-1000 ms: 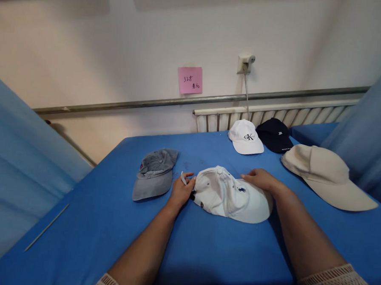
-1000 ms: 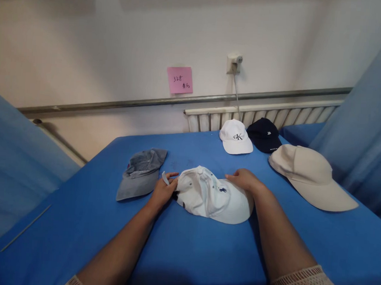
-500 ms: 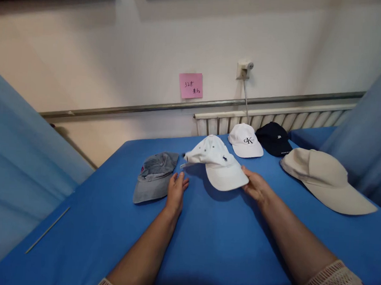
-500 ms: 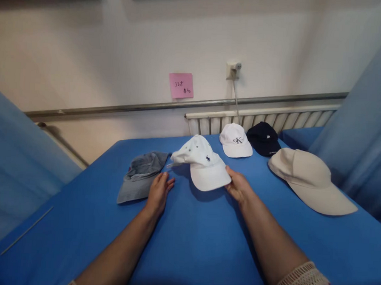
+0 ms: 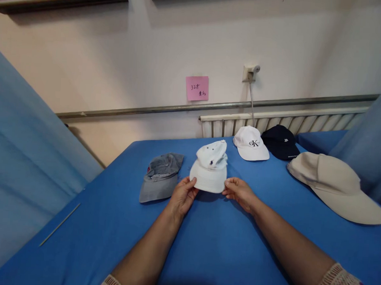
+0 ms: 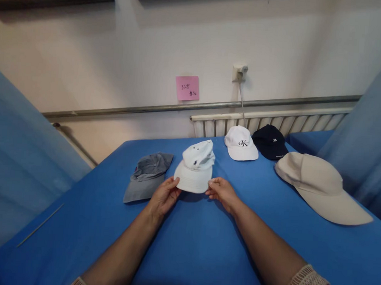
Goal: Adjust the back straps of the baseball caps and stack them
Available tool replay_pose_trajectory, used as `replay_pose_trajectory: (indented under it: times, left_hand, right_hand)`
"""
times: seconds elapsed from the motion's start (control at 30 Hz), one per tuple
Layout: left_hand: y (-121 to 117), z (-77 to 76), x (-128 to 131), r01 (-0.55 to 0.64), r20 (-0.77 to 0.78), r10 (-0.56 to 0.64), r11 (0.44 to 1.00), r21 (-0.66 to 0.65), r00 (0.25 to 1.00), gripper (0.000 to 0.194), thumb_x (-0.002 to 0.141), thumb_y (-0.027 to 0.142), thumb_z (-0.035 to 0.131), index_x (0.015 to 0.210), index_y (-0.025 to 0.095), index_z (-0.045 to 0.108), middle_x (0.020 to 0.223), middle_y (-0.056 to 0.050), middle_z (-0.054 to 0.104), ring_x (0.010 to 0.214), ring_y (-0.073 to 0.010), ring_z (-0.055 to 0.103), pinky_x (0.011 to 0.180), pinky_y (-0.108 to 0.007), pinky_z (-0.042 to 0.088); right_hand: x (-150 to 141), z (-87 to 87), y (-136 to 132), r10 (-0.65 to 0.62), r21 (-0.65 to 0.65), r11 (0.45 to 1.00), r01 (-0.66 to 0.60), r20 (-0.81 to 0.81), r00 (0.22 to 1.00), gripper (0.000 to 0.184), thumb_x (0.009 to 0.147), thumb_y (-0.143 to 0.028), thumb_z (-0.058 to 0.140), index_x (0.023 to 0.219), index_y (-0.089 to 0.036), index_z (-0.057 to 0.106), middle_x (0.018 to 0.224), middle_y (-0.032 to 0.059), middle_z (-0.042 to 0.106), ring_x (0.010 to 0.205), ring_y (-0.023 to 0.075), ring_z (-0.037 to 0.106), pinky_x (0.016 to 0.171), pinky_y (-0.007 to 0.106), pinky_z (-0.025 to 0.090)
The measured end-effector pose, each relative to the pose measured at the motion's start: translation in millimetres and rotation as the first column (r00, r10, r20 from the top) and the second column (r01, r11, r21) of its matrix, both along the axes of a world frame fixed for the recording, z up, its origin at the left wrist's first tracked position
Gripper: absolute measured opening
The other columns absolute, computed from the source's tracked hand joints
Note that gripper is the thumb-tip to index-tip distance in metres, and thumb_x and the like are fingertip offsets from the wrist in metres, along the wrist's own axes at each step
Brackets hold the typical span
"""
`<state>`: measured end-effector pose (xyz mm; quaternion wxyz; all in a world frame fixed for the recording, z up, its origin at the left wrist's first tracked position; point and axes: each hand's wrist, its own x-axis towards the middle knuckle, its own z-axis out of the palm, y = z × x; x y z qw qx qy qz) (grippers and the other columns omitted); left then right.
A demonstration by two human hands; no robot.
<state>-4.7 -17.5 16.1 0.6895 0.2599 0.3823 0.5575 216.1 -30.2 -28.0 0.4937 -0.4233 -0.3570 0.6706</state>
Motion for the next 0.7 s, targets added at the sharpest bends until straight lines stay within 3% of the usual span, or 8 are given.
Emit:
replay_pose_trajectory:
  times: [0.13, 0.27, 0.37, 0.47, 0.57, 0.7]
  left_hand:
    - [6, 36.5, -35, -0.211, 0.000, 0.216, 0.950, 0.230, 0.976, 0.017, 0.079, 0.007, 0.068, 0.095, 0.013, 0.067, 0.094, -0.005, 0.073, 0.079, -0.0125, 0.069, 0.078, -0.022, 0.058]
    - [4, 56.2, -90, -0.401, -0.056, 0.420, 0.892, 0.210, 0.906, 0.012, 0.084, 0.002, 0.060, 0.087, 0.011, 0.067, 0.085, -0.005, 0.072, 0.072, -0.0113, 0.069, 0.068, -0.018, 0.059]
    - [-3, 52.4, -123, -0.452, -0.232, 0.442, 0.892, 0.014, 0.866, 0.015, 0.084, -0.003, 0.056, 0.082, 0.008, 0.065, 0.075, -0.004, 0.069, 0.060, -0.0094, 0.067, 0.055, -0.015, 0.057]
    - [-11, 44.8, -142, -0.458, -0.344, 0.403, 0.884, -0.094, 0.848, 0.013, 0.083, -0.004, 0.057, 0.077, 0.007, 0.062, 0.067, -0.004, 0.065, 0.048, -0.0093, 0.062, 0.044, -0.015, 0.053]
    - [-16, 41.3, -147, -0.457, -0.441, 0.370, 0.883, -0.108, 0.818, 0.011, 0.082, -0.001, 0.059, 0.078, 0.009, 0.062, 0.061, -0.003, 0.062, 0.042, -0.0084, 0.057, 0.038, -0.015, 0.049]
    - [-16, 36.9, -151, -0.411, -0.465, 0.343, 0.910, -0.050, 0.816, 0.010, 0.082, 0.001, 0.058, 0.083, 0.010, 0.063, 0.061, -0.001, 0.060, 0.043, -0.0069, 0.054, 0.039, -0.014, 0.046]
  right_hand:
    - [-3, -1.7, 0, 0.058, 0.062, 0.996, -0.063, 0.080, 0.995, 0.035, 0.074, -0.045, 0.075, 0.088, -0.018, 0.056, 0.076, 0.0020, 0.069, 0.062, 0.0127, 0.066, 0.056, 0.024, 0.050]
    - [-3, -1.6, 1, 0.089, 0.078, 0.992, -0.098, 0.115, 0.989, 0.037, 0.071, -0.045, 0.076, 0.085, -0.018, 0.055, 0.074, 0.0011, 0.067, 0.061, 0.0128, 0.065, 0.056, 0.025, 0.049]
    - [-3, -2.5, 2, 0.092, 0.081, 0.991, -0.104, 0.142, 0.986, 0.035, 0.071, -0.044, 0.076, 0.084, -0.018, 0.056, 0.074, 0.0016, 0.067, 0.060, 0.0129, 0.064, 0.055, 0.025, 0.049]
    - [-4, -5.1, 2, 0.053, 0.068, 0.996, -0.063, 0.130, 0.990, 0.032, 0.071, -0.038, 0.076, 0.086, -0.018, 0.056, 0.079, 0.0029, 0.068, 0.062, 0.0133, 0.065, 0.054, 0.025, 0.050]
    - [-4, -9.3, 6, -0.114, 0.040, 0.993, 0.111, 0.083, 0.990, 0.028, 0.071, -0.031, 0.075, 0.089, -0.019, 0.057, 0.083, 0.0030, 0.065, 0.067, 0.0139, 0.066, 0.055, 0.025, 0.052]
    - [9, -14.7, 20, -0.370, 0.009, 0.929, 0.370, 0.022, 0.929, 0.029, 0.070, -0.024, 0.073, 0.093, -0.020, 0.056, 0.090, 0.0035, 0.061, 0.072, 0.0139, 0.066, 0.057, 0.024, 0.053]
